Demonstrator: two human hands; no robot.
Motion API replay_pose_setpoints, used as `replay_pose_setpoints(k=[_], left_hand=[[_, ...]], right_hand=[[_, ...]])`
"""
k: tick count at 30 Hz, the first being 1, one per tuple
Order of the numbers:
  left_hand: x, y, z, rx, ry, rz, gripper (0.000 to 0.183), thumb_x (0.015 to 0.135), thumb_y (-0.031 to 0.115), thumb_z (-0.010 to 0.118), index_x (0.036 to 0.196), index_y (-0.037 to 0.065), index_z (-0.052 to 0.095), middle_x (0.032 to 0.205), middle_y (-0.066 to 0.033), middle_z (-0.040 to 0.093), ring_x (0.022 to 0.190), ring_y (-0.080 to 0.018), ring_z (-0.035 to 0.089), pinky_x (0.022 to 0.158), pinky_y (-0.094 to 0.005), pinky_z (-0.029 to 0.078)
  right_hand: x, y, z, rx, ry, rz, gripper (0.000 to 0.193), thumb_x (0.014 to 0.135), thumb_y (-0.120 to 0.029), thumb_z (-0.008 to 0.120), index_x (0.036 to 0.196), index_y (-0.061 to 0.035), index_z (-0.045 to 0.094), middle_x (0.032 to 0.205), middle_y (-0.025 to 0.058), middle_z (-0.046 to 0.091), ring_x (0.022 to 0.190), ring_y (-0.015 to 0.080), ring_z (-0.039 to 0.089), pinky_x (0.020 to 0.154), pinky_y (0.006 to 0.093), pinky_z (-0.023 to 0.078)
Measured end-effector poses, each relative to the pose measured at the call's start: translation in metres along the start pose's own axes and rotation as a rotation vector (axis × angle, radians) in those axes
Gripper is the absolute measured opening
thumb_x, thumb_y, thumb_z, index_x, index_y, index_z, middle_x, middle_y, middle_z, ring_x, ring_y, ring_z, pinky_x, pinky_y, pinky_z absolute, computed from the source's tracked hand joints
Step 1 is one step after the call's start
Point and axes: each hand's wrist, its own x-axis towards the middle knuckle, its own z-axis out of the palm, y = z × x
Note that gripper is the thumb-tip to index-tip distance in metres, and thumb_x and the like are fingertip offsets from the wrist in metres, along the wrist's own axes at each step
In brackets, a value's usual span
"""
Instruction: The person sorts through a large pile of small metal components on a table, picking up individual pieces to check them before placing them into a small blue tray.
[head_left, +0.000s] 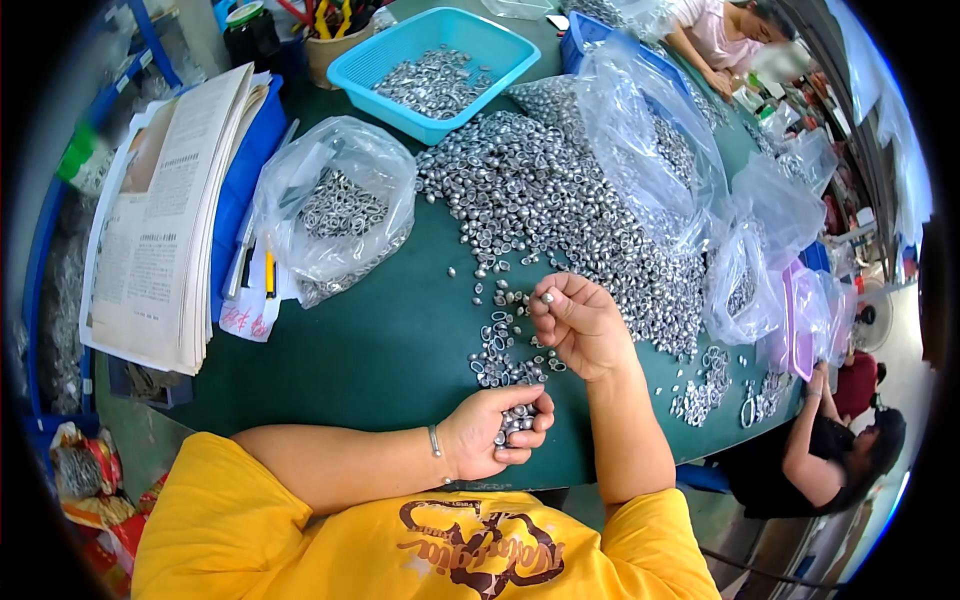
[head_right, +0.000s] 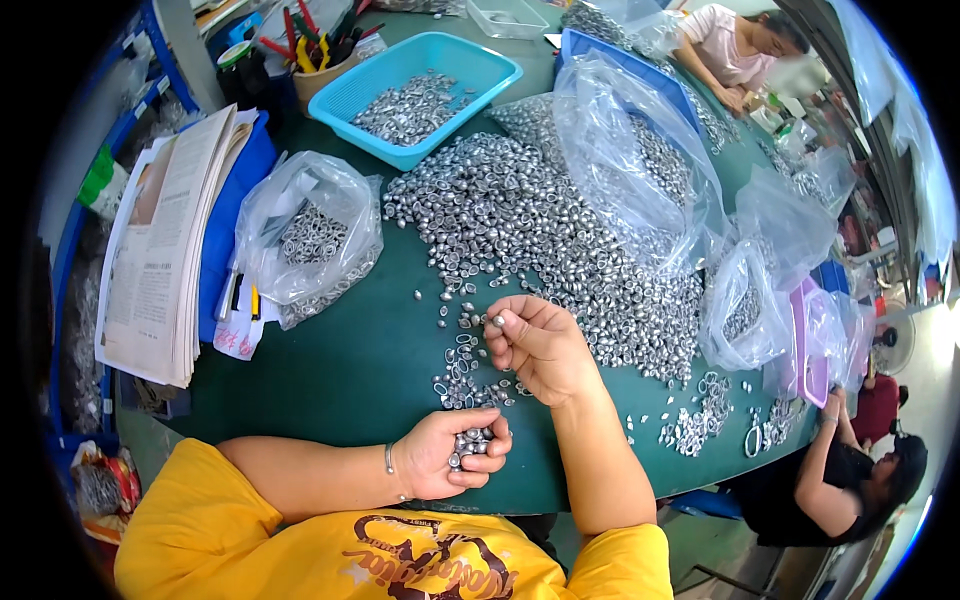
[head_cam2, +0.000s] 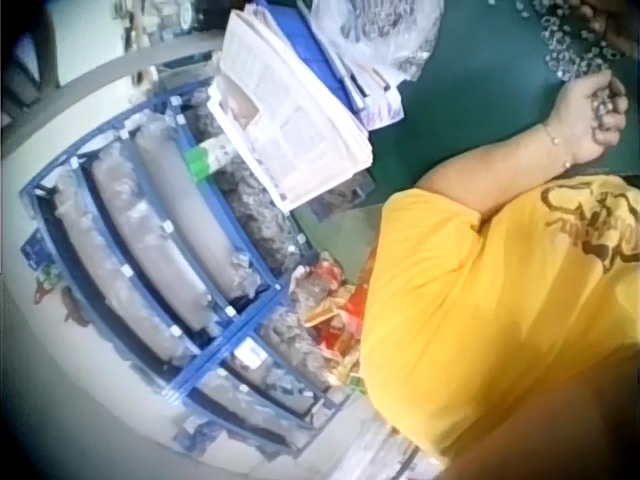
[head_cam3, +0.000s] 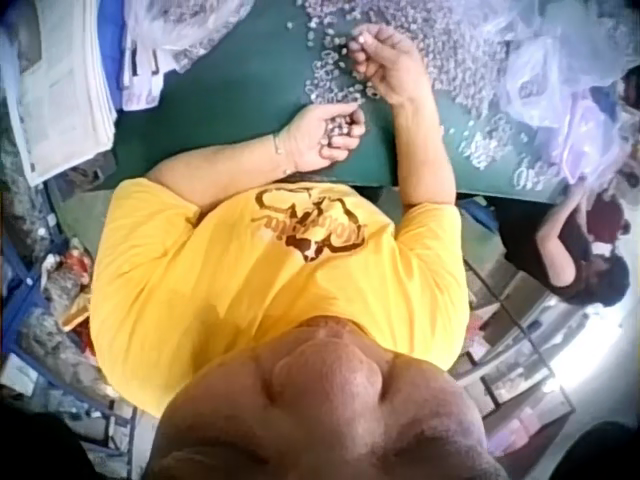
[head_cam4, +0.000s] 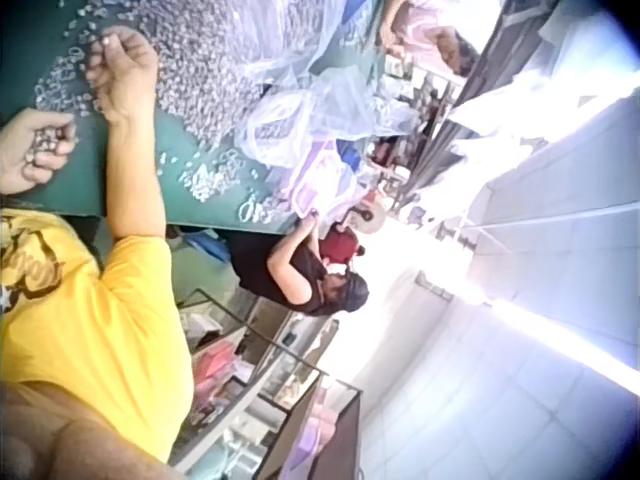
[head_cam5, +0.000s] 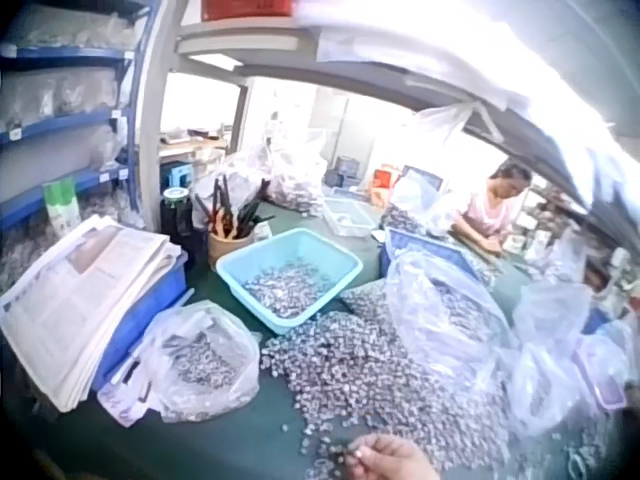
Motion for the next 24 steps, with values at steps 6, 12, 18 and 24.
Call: replay_pose_setpoints(k=[6, 12, 18, 24], left_hand=[[0.002, 0.000, -0.001, -0.022, -0.032, -0.013, 0.026, 0.092, 0.025, 0.039, 0.083, 0.005, 0.053, 0.074, -0.0045, 0.043, 0.052, -0.0090, 0.038, 0.037, -0.0186, 0.029], [0.001, 0.002, 0.002, -0.002, -0.013, -0.004, 0.025, 0.092, 0.024, 0.038, 0.083, 0.005, 0.052, 0.074, -0.0049, 0.043, 0.052, -0.0093, 0.038, 0.037, -0.0187, 0.029], [0.001, 0.004, 0.003, -0.015, 0.006, -0.012, 0.027, 0.093, 0.024, 0.037, 0.082, 0.003, 0.050, 0.074, -0.0055, 0.044, 0.053, -0.0095, 0.038, 0.037, -0.0191, 0.028], [0.000, 0.004, 0.005, -0.039, 0.014, -0.011, 0.028, 0.093, 0.024, 0.036, 0.082, 0.003, 0.050, 0.074, -0.0055, 0.044, 0.052, -0.0097, 0.038, 0.037, -0.0192, 0.028]], right_hand=[[-0.002, -0.003, -0.014, 0.128, -0.052, -0.105, 0.011, 0.085, -0.003, 0.051, 0.094, 0.0004, 0.055, 0.079, 0.0074, 0.058, 0.064, 0.0133, 0.055, 0.056, 0.0243, 0.047], [0.002, -0.017, -0.019, -0.458, 0.277, -0.175, 0.014, 0.075, 0.001, 0.054, 0.088, -0.0001, 0.060, 0.077, 0.0034, 0.055, 0.062, 0.0118, 0.051, 0.049, 0.0248, 0.040], [0.005, 0.005, -0.015, -1.443, 0.263, -0.630, 0.010, 0.072, -0.001, 0.062, 0.082, -0.0020, 0.064, 0.074, 0.0123, 0.052, 0.071, 0.0303, 0.054, 0.064, 0.0370, 0.045], [0.000, -0.003, -0.011, -1.221, 0.163, -0.544, 0.009, 0.071, 0.001, 0.064, 0.080, -0.0015, 0.063, 0.072, 0.0061, 0.049, 0.064, 0.0176, 0.050, 0.057, 0.0280, 0.041]])
